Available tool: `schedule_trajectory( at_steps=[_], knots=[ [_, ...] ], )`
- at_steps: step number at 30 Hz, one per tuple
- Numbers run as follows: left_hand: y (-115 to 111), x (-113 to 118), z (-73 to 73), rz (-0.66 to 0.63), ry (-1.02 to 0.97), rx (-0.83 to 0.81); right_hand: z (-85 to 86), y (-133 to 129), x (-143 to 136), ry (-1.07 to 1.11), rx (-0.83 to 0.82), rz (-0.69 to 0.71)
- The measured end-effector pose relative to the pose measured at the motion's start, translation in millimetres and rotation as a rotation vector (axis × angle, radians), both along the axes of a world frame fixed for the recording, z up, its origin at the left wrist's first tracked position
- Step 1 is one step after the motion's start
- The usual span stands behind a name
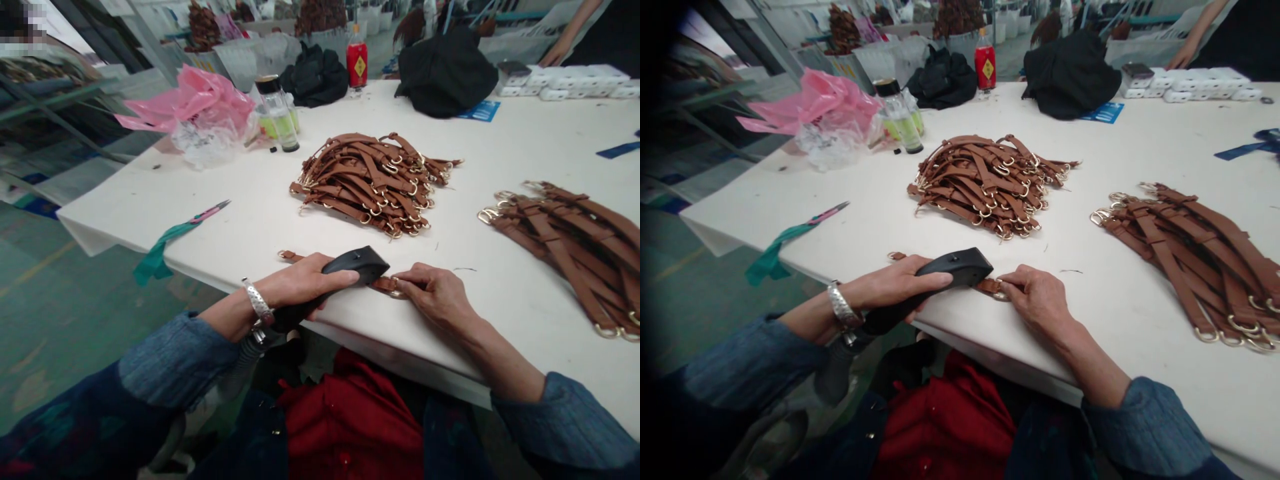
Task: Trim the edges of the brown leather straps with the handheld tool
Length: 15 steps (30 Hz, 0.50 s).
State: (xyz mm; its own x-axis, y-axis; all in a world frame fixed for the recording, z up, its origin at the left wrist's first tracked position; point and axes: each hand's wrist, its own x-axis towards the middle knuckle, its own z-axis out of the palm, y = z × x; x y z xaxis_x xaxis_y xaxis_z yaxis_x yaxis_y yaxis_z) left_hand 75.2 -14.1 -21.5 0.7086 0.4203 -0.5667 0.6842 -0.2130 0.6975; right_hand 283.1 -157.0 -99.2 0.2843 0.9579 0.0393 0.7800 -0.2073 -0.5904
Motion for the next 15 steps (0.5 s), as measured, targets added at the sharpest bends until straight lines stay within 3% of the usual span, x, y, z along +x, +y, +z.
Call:
schedule_trajectory(
  at_steps=[6, 11, 15],
  knots=[
    [0, -24, 7.1, -0.037, 0.018, -0.101, -1.1, 1, -1, 0.025, 0.012, -0.013],
    [-14, -6, -0.9, -0.099, 0.004, 0.030, -0.8, 2, -2, 0.076, 0.008, -0.031],
    [-14, 6, -8.2, -0.047, -0.048, 0.078, -2.8, 3, -6, 0.110, 0.015, -0.045]
  ],
)
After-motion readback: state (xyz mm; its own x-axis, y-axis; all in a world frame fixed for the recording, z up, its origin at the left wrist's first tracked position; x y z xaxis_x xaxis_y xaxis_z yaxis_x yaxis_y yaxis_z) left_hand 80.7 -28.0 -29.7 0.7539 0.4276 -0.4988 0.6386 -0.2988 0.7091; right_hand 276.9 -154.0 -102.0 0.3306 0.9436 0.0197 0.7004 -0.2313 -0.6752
